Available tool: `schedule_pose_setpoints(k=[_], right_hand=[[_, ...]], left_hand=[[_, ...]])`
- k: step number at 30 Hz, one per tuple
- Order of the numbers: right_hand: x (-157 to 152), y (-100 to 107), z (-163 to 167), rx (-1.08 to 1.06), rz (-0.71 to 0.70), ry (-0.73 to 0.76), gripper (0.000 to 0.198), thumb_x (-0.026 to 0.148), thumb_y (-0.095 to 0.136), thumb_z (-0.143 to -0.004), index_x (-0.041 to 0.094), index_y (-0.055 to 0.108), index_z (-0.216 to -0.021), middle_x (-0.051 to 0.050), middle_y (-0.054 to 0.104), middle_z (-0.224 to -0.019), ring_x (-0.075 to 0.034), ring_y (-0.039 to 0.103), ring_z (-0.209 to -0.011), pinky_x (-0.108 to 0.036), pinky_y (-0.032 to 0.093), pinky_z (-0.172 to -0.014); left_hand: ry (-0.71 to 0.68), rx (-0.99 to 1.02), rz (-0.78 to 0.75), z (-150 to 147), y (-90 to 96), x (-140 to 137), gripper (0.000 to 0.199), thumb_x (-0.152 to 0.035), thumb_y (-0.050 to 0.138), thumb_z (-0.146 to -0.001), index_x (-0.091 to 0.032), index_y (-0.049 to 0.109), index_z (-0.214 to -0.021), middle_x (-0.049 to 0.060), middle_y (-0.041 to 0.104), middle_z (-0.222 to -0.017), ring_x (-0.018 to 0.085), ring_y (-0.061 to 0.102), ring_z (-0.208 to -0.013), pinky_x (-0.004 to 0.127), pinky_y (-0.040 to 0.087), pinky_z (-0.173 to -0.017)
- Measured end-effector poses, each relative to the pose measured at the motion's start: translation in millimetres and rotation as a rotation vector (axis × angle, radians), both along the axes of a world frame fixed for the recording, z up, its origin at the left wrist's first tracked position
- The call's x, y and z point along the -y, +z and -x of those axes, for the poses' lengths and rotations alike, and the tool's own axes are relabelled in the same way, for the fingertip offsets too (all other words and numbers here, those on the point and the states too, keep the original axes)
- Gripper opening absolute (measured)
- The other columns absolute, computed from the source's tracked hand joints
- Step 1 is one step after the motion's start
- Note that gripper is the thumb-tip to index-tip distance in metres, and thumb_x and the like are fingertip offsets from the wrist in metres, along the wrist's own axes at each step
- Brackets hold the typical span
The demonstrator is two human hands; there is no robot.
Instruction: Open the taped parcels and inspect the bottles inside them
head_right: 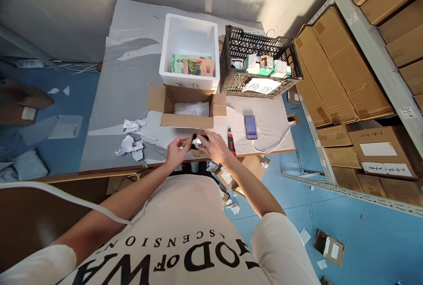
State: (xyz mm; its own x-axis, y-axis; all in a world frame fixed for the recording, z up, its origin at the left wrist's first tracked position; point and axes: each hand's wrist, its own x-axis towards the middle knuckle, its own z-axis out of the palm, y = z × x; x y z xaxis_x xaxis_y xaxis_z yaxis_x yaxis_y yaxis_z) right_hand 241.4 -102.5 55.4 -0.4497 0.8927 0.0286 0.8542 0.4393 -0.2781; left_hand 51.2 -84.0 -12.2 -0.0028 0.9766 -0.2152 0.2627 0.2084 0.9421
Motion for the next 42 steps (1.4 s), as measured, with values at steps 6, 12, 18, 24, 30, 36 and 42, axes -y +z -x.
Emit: schedule_pose_setpoints(k=[6, 12, 18, 24, 30, 36, 42], right_hand=[[39.8, -31.3, 8.3, -0.433, -0.035, -0.411, 0.044, 0.040, 0.054, -0.089, 0.016, 0.049, -0.126, -0.015, 0.054, -0.113, -0.026, 0.053, -0.108, -0.043, 0.049, -0.092], [32.3, -34.1, -0.5, -0.424, 0.020, -0.253, 0.051, 0.043, 0.068, -0.078, 0.020, 0.057, -0.122, -0.017, 0.044, -0.133, -0.031, 0.043, -0.127, -0.050, 0.043, -0.100], [10.3, -39.1, -4.7, -0.466, 0.009, -0.284, 0.042, 0.045, 0.061, -0.084, 0.018, 0.056, -0.116, -0.017, 0.051, -0.128, -0.026, 0.048, -0.122, -0.045, 0.045, -0.100], [4.0, -48.6, -0.8, -0.397, -0.038, -0.127, 0.033, 0.030, 0.036, -0.097, 0.018, 0.058, -0.119, -0.015, 0.056, -0.120, -0.022, 0.047, -0.122, -0.044, 0.041, -0.104], [5.8, -63.7, -10.6, -0.296, -0.012, 0.022, 0.057, 0.053, 0.066, -0.077, 0.019, 0.059, -0.122, -0.020, 0.031, -0.147, -0.038, 0.023, -0.140, -0.061, 0.035, -0.104], [6.6, -35.4, -2.6, -0.140, 0.083, -0.034, 0.047, 0.044, 0.064, -0.084, 0.022, 0.058, -0.125, -0.017, 0.043, -0.138, -0.032, 0.041, -0.129, -0.049, 0.046, -0.099], [3.6, 17.1, -1.3, -0.079, 0.102, 0.002, 0.032, 0.037, 0.054, -0.093, 0.020, 0.057, -0.120, -0.009, 0.057, -0.124, -0.019, 0.059, -0.104, -0.041, 0.053, -0.088]], left_hand=[[-0.150, 0.022, -0.109, 2.8, 11.2, 7.3, 0.034, -0.037, 0.060, -0.080, -0.016, 0.064, -0.107, 0.009, 0.064, -0.101, 0.019, 0.062, -0.096, 0.033, 0.055, -0.081], [-0.578, -0.250, -0.447, 16.6, 15.3, 5.7, 0.049, -0.040, 0.072, -0.072, -0.022, 0.062, -0.117, 0.013, 0.050, -0.123, 0.028, 0.049, -0.121, 0.046, 0.045, -0.101], [-0.508, -0.233, -0.448, 12.8, 9.7, 2.4, 0.025, -0.031, 0.050, -0.090, -0.018, 0.062, -0.108, 0.011, 0.055, -0.114, 0.021, 0.056, -0.108, 0.039, 0.048, -0.095], [-0.337, -0.123, -0.267, 2.3, 11.0, -2.1, 0.039, -0.031, 0.063, -0.081, -0.018, 0.055, -0.117, 0.006, 0.062, -0.101, 0.017, 0.062, -0.093, 0.031, 0.053, -0.080], [-0.488, -0.180, -0.343, 10.6, 12.6, -11.5, 0.026, -0.034, 0.057, -0.087, -0.019, 0.066, -0.106, 0.008, 0.058, -0.104, 0.017, 0.060, -0.091, 0.028, 0.053, -0.070], [-0.576, -0.239, -0.452, 18.1, 13.3, -14.8, 0.026, -0.036, 0.055, -0.088, -0.020, 0.066, -0.106, 0.008, 0.058, -0.102, 0.019, 0.059, -0.096, 0.037, 0.052, -0.086], [-0.599, -0.280, -0.423, 25.6, 24.6, -19.4, 0.032, -0.042, 0.059, -0.084, -0.019, 0.065, -0.106, 0.009, 0.059, -0.107, 0.021, 0.060, -0.097, 0.033, 0.054, -0.076]])
